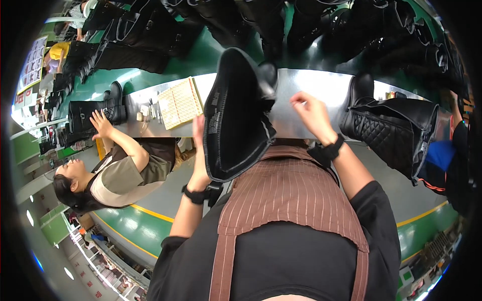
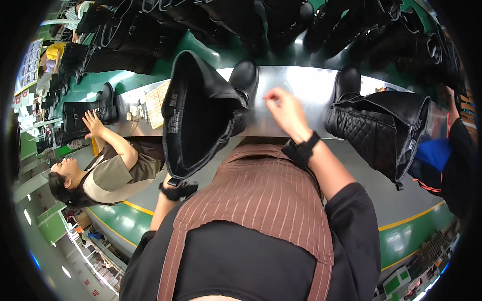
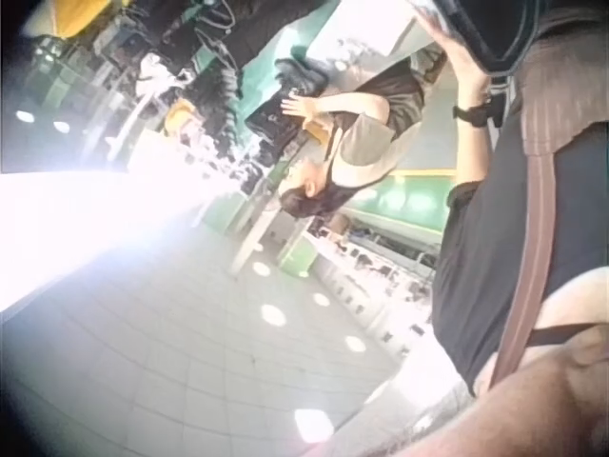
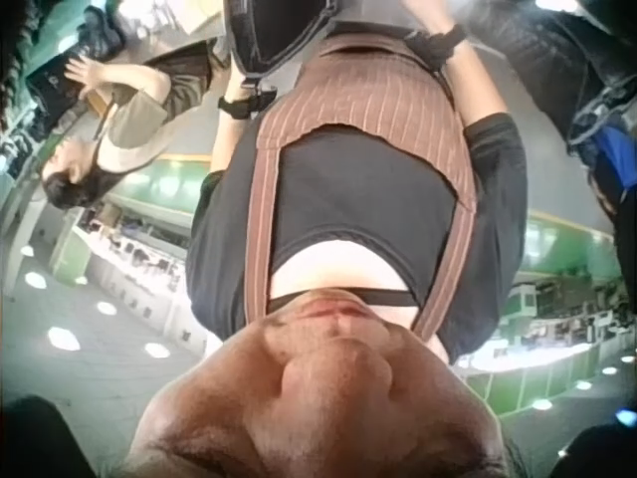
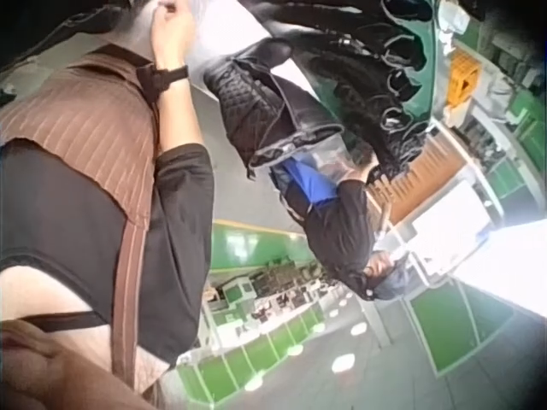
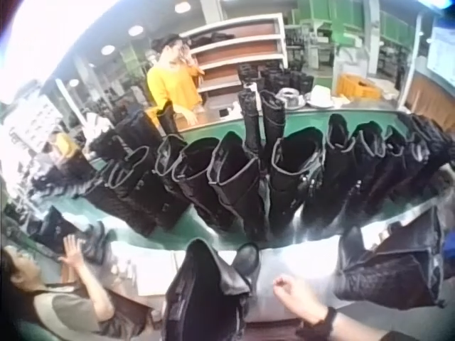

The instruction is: Inspecting and organizing newly manufactured black boots on an assembly line conveyor.

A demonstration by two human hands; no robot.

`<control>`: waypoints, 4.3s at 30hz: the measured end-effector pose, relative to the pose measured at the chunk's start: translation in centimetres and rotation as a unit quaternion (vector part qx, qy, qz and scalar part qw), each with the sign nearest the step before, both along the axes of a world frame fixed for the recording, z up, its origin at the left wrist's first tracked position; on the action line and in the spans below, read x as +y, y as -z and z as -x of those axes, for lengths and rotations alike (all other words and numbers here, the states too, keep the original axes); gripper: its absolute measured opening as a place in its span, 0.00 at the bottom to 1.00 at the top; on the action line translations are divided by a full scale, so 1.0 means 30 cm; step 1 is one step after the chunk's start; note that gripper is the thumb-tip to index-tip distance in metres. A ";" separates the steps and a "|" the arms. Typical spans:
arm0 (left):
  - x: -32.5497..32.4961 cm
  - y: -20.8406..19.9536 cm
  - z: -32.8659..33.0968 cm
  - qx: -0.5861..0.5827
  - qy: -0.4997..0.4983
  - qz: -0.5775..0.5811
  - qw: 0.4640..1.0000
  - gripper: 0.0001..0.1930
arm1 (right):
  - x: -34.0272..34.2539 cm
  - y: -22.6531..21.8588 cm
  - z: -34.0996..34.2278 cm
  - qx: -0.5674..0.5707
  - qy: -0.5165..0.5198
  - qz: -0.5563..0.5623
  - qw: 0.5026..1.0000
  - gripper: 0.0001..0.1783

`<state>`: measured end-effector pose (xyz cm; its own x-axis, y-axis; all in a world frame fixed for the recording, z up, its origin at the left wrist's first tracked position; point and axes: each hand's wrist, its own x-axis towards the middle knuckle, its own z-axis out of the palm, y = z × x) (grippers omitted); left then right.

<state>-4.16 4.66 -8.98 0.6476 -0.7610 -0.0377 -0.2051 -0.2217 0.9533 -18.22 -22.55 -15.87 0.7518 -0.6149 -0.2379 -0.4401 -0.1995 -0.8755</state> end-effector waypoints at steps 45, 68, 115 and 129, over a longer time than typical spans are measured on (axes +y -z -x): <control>-0.114 0.550 0.106 0.248 -0.018 -0.120 0.961 0.20 | 0.111 0.179 -0.071 -0.029 -0.194 -0.133 0.972 0.11; -0.095 0.235 0.157 0.093 -0.070 -0.044 0.992 0.11 | 0.069 -0.243 -0.019 -0.142 -0.216 -0.233 0.938 0.14; -0.122 0.490 0.092 -0.043 -0.252 -0.157 0.954 0.19 | 0.000 -0.660 0.167 -0.245 -0.260 0.042 0.933 0.18; -0.263 0.080 0.128 -0.018 0.175 -0.352 0.919 0.22 | -0.071 -0.630 0.647 0.034 -0.019 0.354 0.934 0.16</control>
